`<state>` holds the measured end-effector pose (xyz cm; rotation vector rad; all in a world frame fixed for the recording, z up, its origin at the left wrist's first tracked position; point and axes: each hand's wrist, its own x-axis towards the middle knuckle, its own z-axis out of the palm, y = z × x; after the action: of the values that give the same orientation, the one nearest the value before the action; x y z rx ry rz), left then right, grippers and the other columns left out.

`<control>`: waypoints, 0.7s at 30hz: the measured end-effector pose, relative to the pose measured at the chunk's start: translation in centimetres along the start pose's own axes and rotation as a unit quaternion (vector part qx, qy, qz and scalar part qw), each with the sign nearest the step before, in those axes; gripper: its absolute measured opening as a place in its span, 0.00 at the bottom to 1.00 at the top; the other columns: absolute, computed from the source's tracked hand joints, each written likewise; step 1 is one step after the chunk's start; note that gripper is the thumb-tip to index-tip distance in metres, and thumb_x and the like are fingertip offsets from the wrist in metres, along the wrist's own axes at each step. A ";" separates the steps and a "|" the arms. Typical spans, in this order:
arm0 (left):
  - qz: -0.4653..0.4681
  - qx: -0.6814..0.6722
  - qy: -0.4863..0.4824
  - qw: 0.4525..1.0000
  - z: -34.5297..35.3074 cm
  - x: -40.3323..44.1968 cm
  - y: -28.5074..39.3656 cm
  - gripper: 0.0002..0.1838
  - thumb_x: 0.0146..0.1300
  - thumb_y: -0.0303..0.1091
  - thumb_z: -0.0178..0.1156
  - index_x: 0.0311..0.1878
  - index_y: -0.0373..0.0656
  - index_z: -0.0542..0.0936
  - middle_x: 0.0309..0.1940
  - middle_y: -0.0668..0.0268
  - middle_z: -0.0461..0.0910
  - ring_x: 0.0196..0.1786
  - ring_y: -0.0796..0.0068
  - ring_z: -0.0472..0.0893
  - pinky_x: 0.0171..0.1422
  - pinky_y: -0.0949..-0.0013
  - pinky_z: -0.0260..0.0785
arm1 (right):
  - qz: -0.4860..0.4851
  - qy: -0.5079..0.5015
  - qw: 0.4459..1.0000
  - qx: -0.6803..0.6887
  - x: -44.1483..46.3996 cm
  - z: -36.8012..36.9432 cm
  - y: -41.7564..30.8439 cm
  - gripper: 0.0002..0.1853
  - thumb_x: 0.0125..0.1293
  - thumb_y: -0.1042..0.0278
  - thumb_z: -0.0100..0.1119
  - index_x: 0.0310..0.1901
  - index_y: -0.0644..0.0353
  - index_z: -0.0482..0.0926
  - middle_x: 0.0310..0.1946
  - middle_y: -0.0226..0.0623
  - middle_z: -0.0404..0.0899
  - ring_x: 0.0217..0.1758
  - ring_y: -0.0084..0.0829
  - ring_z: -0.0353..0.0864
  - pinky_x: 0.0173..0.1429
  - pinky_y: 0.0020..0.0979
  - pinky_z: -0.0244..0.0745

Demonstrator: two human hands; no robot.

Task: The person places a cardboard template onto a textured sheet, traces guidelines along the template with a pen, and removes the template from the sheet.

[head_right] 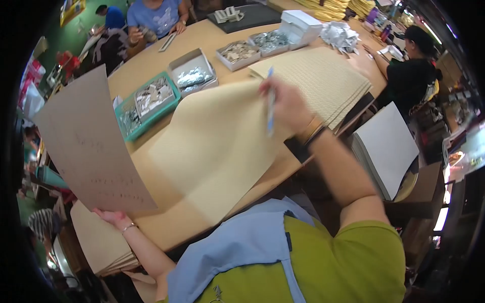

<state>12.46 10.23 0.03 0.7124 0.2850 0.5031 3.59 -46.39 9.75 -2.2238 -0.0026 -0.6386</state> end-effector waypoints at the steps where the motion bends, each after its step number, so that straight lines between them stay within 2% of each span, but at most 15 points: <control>1: -0.001 -0.006 -0.002 1.000 -0.6 0.5 -0.1 0.36 0.71 0.62 0.41 0.74 0.47 0.59 0.74 0.62 0.57 0.74 0.56 0.59 0.77 0.49 0.50 | -0.019 0.008 1.000 0.007 2.2 -3.7 0.6 0.10 0.55 0.80 0.57 0.39 0.59 0.78 0.31 0.29 0.78 0.36 0.23 0.77 0.44 0.26 0.74; 2: -0.001 -0.013 -0.004 1.000 -1.1 0.9 -0.2 0.35 0.72 0.61 0.42 0.73 0.47 0.60 0.74 0.63 0.58 0.73 0.57 0.59 0.77 0.49 0.51 | -0.028 0.005 1.000 -0.011 4.4 -8.1 1.0 0.09 0.55 0.78 0.58 0.39 0.58 0.78 0.32 0.27 0.77 0.38 0.23 0.77 0.46 0.25 0.73; 3: -0.001 -0.020 -0.004 1.000 -1.2 1.2 -0.4 0.34 0.72 0.60 0.42 0.73 0.47 0.61 0.73 0.63 0.59 0.73 0.57 0.60 0.77 0.50 0.51 | -0.058 0.042 0.990 -0.121 6.5 -12.6 3.1 0.07 0.57 0.77 0.58 0.39 0.59 0.77 0.32 0.28 0.77 0.40 0.23 0.76 0.47 0.25 0.72; 4: -0.005 -0.026 -0.008 1.000 -0.7 0.9 -0.5 0.34 0.72 0.60 0.42 0.73 0.47 0.61 0.73 0.63 0.60 0.73 0.57 0.60 0.76 0.50 0.51 | -0.007 0.029 0.983 -0.179 8.2 -17.1 3.3 0.07 0.59 0.74 0.58 0.40 0.57 0.77 0.34 0.31 0.79 0.42 0.28 0.79 0.47 0.27 0.72; 5: -0.010 -0.030 -0.012 0.999 0.0 0.3 -0.4 0.34 0.73 0.60 0.42 0.73 0.47 0.62 0.73 0.63 0.60 0.73 0.57 0.60 0.76 0.51 0.52 | 0.053 0.068 0.955 -0.284 9.3 -20.5 4.0 0.08 0.61 0.68 0.59 0.41 0.55 0.78 0.37 0.34 0.80 0.45 0.33 0.79 0.50 0.32 0.72; 6: -0.014 -0.034 -0.015 0.999 0.5 -0.3 -0.4 0.34 0.73 0.59 0.42 0.73 0.47 0.62 0.73 0.62 0.61 0.73 0.58 0.61 0.76 0.52 0.52 | 0.114 0.105 0.911 -0.383 9.5 -23.0 4.5 0.09 0.62 0.62 0.61 0.43 0.53 0.78 0.40 0.38 0.80 0.49 0.38 0.80 0.52 0.37 0.73; 9: -0.039 -0.021 -0.002 0.999 1.4 -1.2 -0.6 0.34 0.72 0.60 0.42 0.72 0.47 0.63 0.72 0.63 0.62 0.72 0.58 0.61 0.75 0.53 0.53 | 0.051 0.106 0.765 -0.633 6.5 -23.3 8.5 0.21 0.60 0.48 0.63 0.45 0.55 0.76 0.42 0.40 0.81 0.50 0.40 0.80 0.56 0.38 0.73; 11: -0.079 -0.045 -0.028 0.995 1.3 -1.3 -0.8 0.34 0.72 0.60 0.43 0.72 0.47 0.63 0.72 0.63 0.62 0.72 0.58 0.61 0.75 0.53 0.54 | 0.107 -0.005 0.791 -0.603 3.9 -19.1 9.5 0.28 0.59 0.41 0.62 0.51 0.55 0.75 0.47 0.42 0.80 0.54 0.43 0.79 0.59 0.42 0.71; 13: -0.090 -0.034 -0.046 0.994 1.4 -1.8 -1.3 0.34 0.72 0.60 0.44 0.72 0.47 0.63 0.72 0.63 0.62 0.72 0.58 0.61 0.75 0.53 0.54 | 0.209 -0.037 0.878 -0.429 0.6 -14.7 14.5 0.33 0.58 0.36 0.62 0.56 0.53 0.73 0.51 0.46 0.78 0.55 0.46 0.78 0.61 0.42 0.70; 14: -0.083 -0.011 -0.052 0.995 2.2 -2.4 -1.8 0.34 0.71 0.60 0.44 0.72 0.47 0.63 0.72 0.63 0.62 0.72 0.58 0.61 0.75 0.53 0.54 | 0.282 -0.077 0.878 -0.379 -0.9 -12.8 12.2 0.36 0.57 0.33 0.62 0.57 0.53 0.72 0.54 0.48 0.76 0.59 0.47 0.76 0.64 0.43 0.68; 15: -0.076 0.023 -0.055 0.995 2.5 -3.2 -1.7 0.34 0.71 0.60 0.45 0.72 0.47 0.63 0.72 0.63 0.62 0.72 0.58 0.61 0.75 0.53 0.54 | 0.203 -0.015 0.868 -0.452 -2.2 -10.7 12.8 0.36 0.56 0.33 0.63 0.56 0.53 0.72 0.56 0.47 0.75 0.66 0.49 0.71 0.68 0.50 0.62; 18: -0.106 -0.026 -0.082 0.991 3.0 -3.7 -1.7 0.34 0.71 0.59 0.45 0.73 0.48 0.62 0.72 0.62 0.62 0.73 0.57 0.60 0.75 0.51 0.53 | 0.234 -0.078 0.866 -0.434 -2.5 -11.3 11.5 0.36 0.56 0.32 0.61 0.58 0.50 0.74 0.64 0.42 0.71 0.70 0.48 0.67 0.72 0.58 0.53; 21: -0.158 0.003 -0.038 0.987 7.9 -8.3 -0.1 0.32 0.74 0.55 0.41 0.73 0.47 0.61 0.72 0.63 0.62 0.72 0.57 0.62 0.76 0.51 0.54 | 0.239 -0.136 0.881 -0.385 -2.6 -12.4 10.6 0.32 0.58 0.35 0.61 0.57 0.48 0.75 0.66 0.41 0.70 0.71 0.47 0.65 0.73 0.58 0.51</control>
<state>8.78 1.49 6.36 0.6752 0.3216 0.1733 -2.01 -61.80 7.90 -2.8925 0.7564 -0.0227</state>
